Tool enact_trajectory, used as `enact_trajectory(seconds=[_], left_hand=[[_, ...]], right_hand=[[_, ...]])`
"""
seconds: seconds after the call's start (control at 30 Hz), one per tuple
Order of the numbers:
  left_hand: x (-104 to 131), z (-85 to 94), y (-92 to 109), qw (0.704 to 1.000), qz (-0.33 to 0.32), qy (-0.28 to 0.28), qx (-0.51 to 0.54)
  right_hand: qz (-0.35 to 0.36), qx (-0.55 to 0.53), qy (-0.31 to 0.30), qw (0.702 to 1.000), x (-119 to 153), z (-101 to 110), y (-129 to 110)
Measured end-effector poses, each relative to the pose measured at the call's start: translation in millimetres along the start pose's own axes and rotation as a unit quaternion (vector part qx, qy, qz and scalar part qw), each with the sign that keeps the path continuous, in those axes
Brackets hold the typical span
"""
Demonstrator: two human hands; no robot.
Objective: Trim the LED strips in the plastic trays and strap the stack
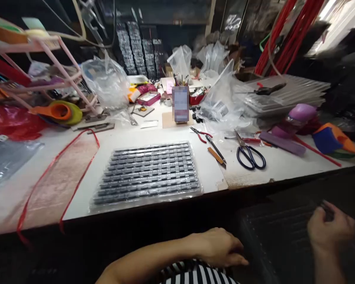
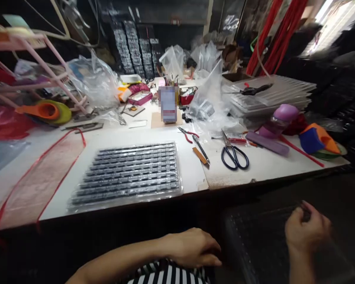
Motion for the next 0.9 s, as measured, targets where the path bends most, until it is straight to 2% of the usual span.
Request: enact_trajectory(seconds=[0.03, 0.1, 0.17, 0.2, 0.27, 0.3, 0.37, 0.47, 0.57, 0.67, 0.9], left_hand=[[17.3, 29.4, 19.1, 0.997, -0.052, 0.045, -0.042], [49.4, 92.7, 41.1, 0.974, -0.075, 0.171, -0.125], [77.3, 146.0, 49.6, 0.927, -0.058, 0.295, -0.224], [89.0, 165.5, 47.8, 0.898, -0.035, 0.343, -0.275], [107.6, 190.3, 32.6, 0.841, 0.029, 0.399, -0.365], [114.3, 196.5, 20.6, 0.821, 0.065, 0.405, -0.397], [124.0, 199.9, -4.7, 0.802, 0.122, 0.388, -0.437], [134.5, 196.0, -28.2, 0.798, 0.159, 0.360, -0.457], [140.4, 193.5, -31.6, 0.799, 0.157, 0.367, -0.450], [140.5, 191.8, -31.1, 0.806, 0.146, 0.370, -0.439], [140.6, 192.0, -35.6, 0.804, 0.133, 0.386, -0.432]], right_hand=[[0.033, -0.058, 0.030, 0.997, 5.1, 13.7, -38.0], [0.140, -0.162, 0.012, 0.977, 13.6, 25.9, -126.7], [0.248, -0.223, -0.046, 0.941, 22.7, 24.0, -215.3], [0.303, -0.230, -0.093, 0.920, 29.9, 14.7, -257.4], [0.370, -0.218, -0.156, 0.890, 41.8, -11.5, -325.5], [0.416, -0.157, -0.214, 0.870, 53.6, -37.0, -355.7], [0.439, -0.123, -0.252, 0.854, 61.5, -75.0, -399.7], [0.417, -0.071, -0.268, 0.866, 58.9, -125.4, -438.3], [0.384, -0.030, -0.263, 0.884, 52.4, -155.9, -452.6], [0.375, -0.015, -0.255, 0.891, 49.1, -167.7, -456.6], [0.352, 0.017, -0.249, 0.902, 30.9, -177.6, -454.9]])
Point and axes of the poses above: each hand's wrist, its own x-axis away from the middle knuckle, its own z-axis out of the back of the hand, y = z × x, the point moved 10 cm from there along -x, towards the middle knuckle, and after that the axes turned 4 degrees about y, right-handed, at the moved point
